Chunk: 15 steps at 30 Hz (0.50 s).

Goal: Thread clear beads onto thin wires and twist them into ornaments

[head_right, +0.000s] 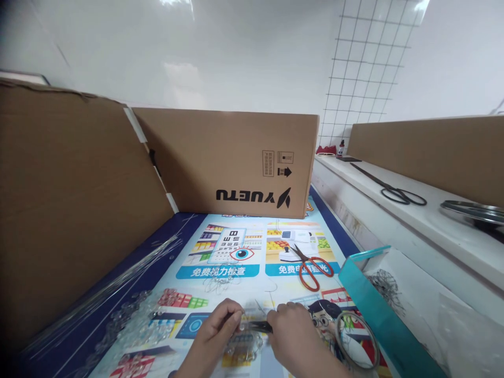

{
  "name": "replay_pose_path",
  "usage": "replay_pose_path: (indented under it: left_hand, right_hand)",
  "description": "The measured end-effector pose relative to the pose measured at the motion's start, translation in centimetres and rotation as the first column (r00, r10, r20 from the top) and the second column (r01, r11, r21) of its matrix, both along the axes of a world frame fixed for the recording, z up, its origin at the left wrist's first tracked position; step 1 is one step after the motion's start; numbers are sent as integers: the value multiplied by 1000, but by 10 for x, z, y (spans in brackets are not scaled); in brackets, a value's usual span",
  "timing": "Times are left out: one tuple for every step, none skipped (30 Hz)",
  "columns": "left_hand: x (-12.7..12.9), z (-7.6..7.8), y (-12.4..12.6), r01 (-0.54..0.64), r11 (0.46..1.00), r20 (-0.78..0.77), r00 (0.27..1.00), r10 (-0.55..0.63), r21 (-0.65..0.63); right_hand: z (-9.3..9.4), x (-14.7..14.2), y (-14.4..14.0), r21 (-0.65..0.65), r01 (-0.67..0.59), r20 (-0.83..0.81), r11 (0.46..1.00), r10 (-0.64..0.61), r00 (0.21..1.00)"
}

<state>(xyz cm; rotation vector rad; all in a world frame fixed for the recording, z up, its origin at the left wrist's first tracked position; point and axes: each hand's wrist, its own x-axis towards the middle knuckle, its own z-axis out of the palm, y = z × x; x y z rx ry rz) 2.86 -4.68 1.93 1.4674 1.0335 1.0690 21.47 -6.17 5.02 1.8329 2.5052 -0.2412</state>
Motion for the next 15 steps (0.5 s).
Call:
replay_pose_path:
  left_hand:
    - [0,0,0,0,1000,-10,1000,0,13]
    - [0,0,0,-1,1000,-21,1000,2,30]
    - [-1,1,-1,-1,999,-31,1000,2,49]
    - [-1,1,-1,3,998,-41,999,0,67]
    - [-2,1,-1,9,996,-51,999,-5,86]
    - [-2,1,-1,18,994,-60,998,-12,106]
    - [-2,1,-1,28,992,-68,998,-20,126]
    - [-3,1,-1,36,989,-74,997,-26,144]
    - [-3,1,-1,41,987,-78,997,-29,157]
    - [-3,1,0,42,985,-79,996,-30,166]
    - [-3,2,0,43,984,-80,996,-30,172]
    - [-3,2,0,43,983,-80,996,-29,176]
    - [-3,2,1,44,983,-81,996,-30,179]
    - [-3,2,1,48,982,-83,996,-33,184]
    - [-3,2,1,51,981,-85,996,-36,188]
  right_hand:
    - [-1,0,0,-6,-2,1,1000,2,1000]
    - [-1,-1,1,-12,-7,3,1000,7,1000]
    - [-1,-1,1,-14,-10,4,1000,10,1000]
    - [-2,-1,1,-12,-15,4,1000,15,1000]
    - [-2,-1,1,-7,-21,2,1000,21,1000]
    - [-3,-2,1,-1,-26,0,1000,26,1000]
    - [-3,-2,1,7,-31,-3,999,31,1000]
    - [-3,-2,1,14,-34,-6,999,34,999]
    - [-4,-2,1,19,-38,-8,999,38,999]
    - [-4,-2,1,19,-40,-9,999,41,999]
    - [-4,-2,1,16,-41,-9,999,41,999]
    - [-4,-1,1,12,-42,-11,999,42,999]
    - [-4,-1,1,9,-43,-14,999,43,999]
    - [-4,-1,1,8,-45,-19,999,45,999]
    - [-4,-1,1,8,-47,-23,999,47,999]
